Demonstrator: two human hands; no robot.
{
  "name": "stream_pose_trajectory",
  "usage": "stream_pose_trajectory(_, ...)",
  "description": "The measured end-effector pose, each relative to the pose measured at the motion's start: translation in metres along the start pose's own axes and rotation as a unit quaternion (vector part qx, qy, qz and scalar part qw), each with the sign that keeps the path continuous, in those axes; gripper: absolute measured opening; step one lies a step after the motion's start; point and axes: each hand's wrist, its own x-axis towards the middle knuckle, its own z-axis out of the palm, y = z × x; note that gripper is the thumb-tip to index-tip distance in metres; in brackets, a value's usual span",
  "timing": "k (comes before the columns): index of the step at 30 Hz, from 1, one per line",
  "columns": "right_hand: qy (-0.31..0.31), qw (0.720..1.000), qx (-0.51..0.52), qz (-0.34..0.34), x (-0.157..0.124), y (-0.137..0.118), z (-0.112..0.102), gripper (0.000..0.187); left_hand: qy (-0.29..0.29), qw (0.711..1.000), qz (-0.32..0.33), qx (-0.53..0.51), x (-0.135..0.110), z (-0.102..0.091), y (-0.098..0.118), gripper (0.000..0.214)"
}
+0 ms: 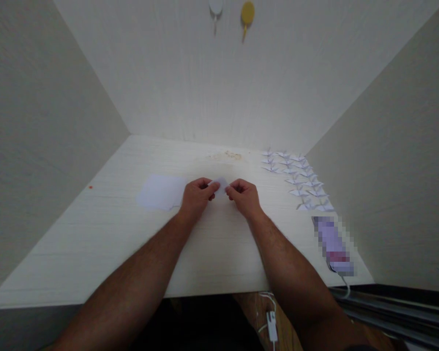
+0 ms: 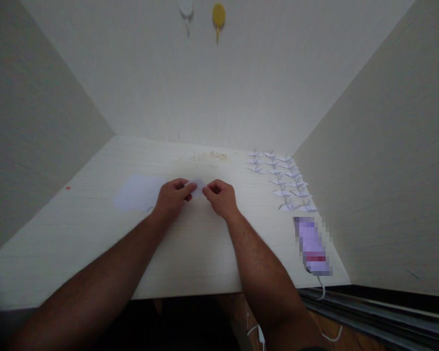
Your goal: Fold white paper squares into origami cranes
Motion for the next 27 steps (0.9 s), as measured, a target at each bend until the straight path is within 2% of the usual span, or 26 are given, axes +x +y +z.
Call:
stream_pose_trajectory(4, -0.036, 0.999, 0.005, 0.014, -0.001, 0.0, 0.002, 0.02, 0.019, 0.998, -0.004, -0.066, 0.004, 0.001, -0.006, 0.027)
stream_pose_trajectory(9, 0.003, 0.999, 0.029, 0.014, -0.001, -0.002, 0.002, 0.019, -0.003, 0.986, 0.01, -0.164, 0.006, 0.003, -0.011, 0.025)
stream_pose_trajectory(15, -0.007, 0.999, 0.037, 0.014, -0.001, -0.001, 0.002, 0.019, 0.035, 0.988, 0.012, -0.15, 0.003, 0.004, -0.006, 0.025)
stream_pose_trajectory(20, -0.009, 0.999, 0.032, 0.02, -0.001, 0.0, 0.002, 0.019, 0.048, 0.983, 0.008, -0.178, 0.005, 0.004, -0.008, 0.019)
stream_pose_trajectory(27, -0.033, 0.999, 0.019, 0.013, -0.001, 0.002, 0.003, 0.019, 0.084, 0.985, 0.007, -0.152, 0.003, 0.004, -0.005, 0.018)
